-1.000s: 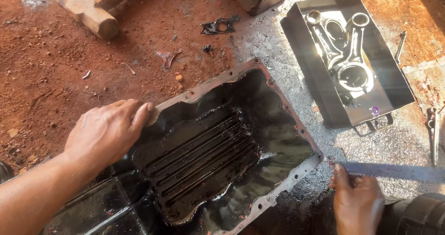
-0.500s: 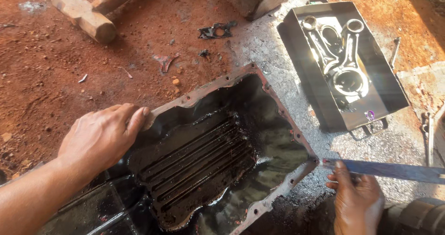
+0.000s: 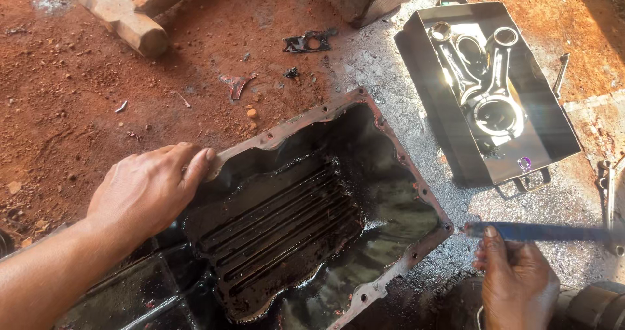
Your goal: The person uses a blue scraper to remove thick black sludge from the surface of a metal engine oil pan. The person holds the pan steady with one hand while scraping the interior with the other. Nearby, a metal tray containing connecting rods and a hammer are visible on the ground.
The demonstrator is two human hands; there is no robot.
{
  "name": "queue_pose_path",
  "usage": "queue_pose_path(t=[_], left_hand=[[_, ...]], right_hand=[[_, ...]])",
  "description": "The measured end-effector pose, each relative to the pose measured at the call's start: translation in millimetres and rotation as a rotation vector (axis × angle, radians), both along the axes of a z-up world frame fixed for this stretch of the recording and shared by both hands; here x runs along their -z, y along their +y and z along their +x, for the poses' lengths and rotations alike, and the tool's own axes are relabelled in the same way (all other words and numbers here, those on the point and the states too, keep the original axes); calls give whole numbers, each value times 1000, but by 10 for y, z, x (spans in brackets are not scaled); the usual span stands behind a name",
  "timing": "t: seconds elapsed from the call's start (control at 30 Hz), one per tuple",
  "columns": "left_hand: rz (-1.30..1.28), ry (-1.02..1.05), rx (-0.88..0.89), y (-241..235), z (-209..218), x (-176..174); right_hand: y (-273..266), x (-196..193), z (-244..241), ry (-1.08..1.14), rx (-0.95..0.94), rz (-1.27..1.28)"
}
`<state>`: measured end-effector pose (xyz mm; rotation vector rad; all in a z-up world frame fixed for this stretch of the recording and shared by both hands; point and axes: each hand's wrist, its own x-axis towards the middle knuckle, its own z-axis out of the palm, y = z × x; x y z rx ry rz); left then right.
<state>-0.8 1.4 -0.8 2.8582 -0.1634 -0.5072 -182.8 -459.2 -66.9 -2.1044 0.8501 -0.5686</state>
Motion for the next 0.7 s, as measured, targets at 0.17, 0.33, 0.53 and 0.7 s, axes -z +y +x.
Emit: queue_pose_path(t=[0.17,0.33,0.53,0.7], left_hand=[[-19,-30,10,1,-8,-1],[-12,-27,8,-1,-1,8],[-25,-43,10,18,-1,16],[-2,-26,-6,7,3,17]], right_hand=[[-110,365,22,-256,107,230],[-40,71,102,-350,210,657],[74,-83,106,-354,38,517],[226,-98,66,-194,-179,-126]])
